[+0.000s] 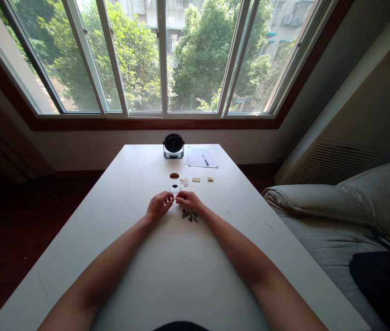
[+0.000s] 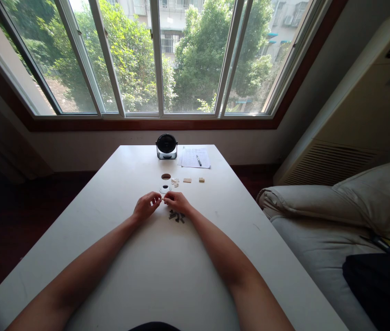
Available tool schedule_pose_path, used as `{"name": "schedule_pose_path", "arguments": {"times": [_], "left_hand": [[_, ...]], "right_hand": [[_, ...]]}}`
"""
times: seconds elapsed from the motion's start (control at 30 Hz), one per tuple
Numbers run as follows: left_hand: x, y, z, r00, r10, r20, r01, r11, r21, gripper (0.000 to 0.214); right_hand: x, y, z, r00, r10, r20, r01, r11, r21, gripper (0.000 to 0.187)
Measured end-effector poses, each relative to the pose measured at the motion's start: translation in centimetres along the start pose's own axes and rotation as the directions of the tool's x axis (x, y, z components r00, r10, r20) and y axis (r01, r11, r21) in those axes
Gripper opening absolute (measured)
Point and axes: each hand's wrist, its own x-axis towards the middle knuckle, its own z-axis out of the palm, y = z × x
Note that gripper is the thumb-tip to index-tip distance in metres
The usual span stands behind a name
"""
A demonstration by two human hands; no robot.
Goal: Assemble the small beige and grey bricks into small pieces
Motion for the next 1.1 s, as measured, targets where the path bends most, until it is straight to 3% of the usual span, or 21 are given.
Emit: {"name": "schedule_pose_path", "arguments": {"times": [0.47, 1.1], "left_hand": [[-0.01, -0.02, -0.02, 1.0, -0.021, 0.019, 0.02, 1.0, 0.013, 0.009], [0.01, 0.09, -0.22, 0.998, -0.034, 0.044, 0.032, 0.998, 0.056, 0.017]], "right_hand": [[-0.04, 0.03, 0.08, 0.999, -0.034, -0.009, 0.035, 0.996, 0.077, 0.022], [-0.03, -0.11, -0.01, 0.999, -0.037, -0.032, 0.039, 0.998, 0.053, 0.017]]}}
